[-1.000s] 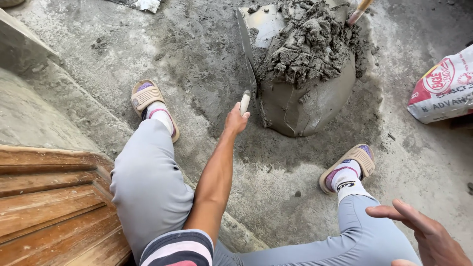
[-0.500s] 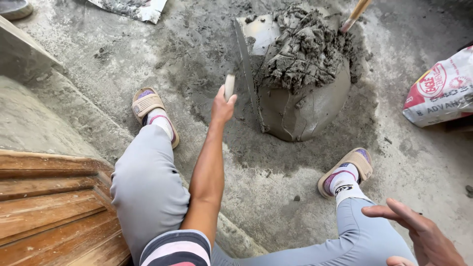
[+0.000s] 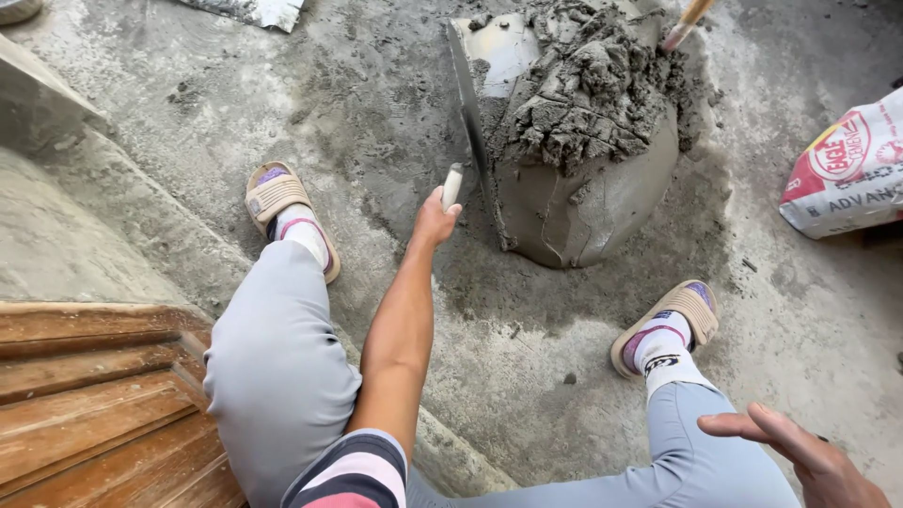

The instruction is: Shaping a pile of wet cement using a hand trowel.

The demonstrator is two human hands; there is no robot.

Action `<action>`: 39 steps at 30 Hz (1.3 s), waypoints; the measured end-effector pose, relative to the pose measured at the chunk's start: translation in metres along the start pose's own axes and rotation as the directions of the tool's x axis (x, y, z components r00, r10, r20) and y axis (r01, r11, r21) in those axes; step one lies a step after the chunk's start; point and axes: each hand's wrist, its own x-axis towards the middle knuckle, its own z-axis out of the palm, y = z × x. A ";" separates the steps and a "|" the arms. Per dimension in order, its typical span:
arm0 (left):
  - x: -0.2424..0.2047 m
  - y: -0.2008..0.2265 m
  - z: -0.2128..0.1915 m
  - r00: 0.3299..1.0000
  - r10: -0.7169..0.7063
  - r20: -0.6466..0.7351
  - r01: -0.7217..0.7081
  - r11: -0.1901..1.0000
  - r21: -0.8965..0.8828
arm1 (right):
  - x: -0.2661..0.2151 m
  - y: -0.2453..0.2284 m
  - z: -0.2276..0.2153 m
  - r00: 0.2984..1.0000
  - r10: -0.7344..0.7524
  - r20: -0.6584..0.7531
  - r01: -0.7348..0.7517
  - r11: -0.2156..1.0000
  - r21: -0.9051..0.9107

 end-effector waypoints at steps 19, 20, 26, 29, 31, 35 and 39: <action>-0.028 0.099 -0.050 0.996 0.086 0.037 -0.085 0.996 -0.012 | -0.004 0.016 -0.009 1.000 0.025 -0.010 -0.025 1.000 0.018; -0.038 0.122 -0.064 0.987 0.163 -0.011 -0.163 0.986 -0.045 | -0.001 0.010 -0.009 0.999 0.041 -0.014 -0.041 0.999 -0.005; -0.079 0.246 -0.128 0.826 0.543 -0.152 -0.562 0.815 -0.141 | 0.065 -0.104 0.036 0.985 -0.076 -0.155 0.061 0.993 -0.100; -0.071 0.325 -0.090 0.750 0.643 -0.153 -0.657 0.751 -0.065 | 0.112 -0.178 0.057 0.962 -0.120 -0.245 0.073 0.979 -0.191; -0.071 0.349 -0.059 0.741 0.659 -0.128 -0.665 0.746 -0.008 | 0.141 -0.209 0.061 0.950 -0.191 -0.246 0.122 0.955 -0.269; -0.080 0.348 -0.069 0.698 0.704 -0.131 -0.670 0.706 0.229 | 0.232 -0.204 0.039 0.888 -0.303 -0.347 0.207 0.935 -0.287; -0.149 0.306 -0.089 0.945 0.311 0.104 -0.258 0.900 -0.350 | 0.302 -0.168 0.057 0.707 0.426 -0.564 -0.232 0.893 0.385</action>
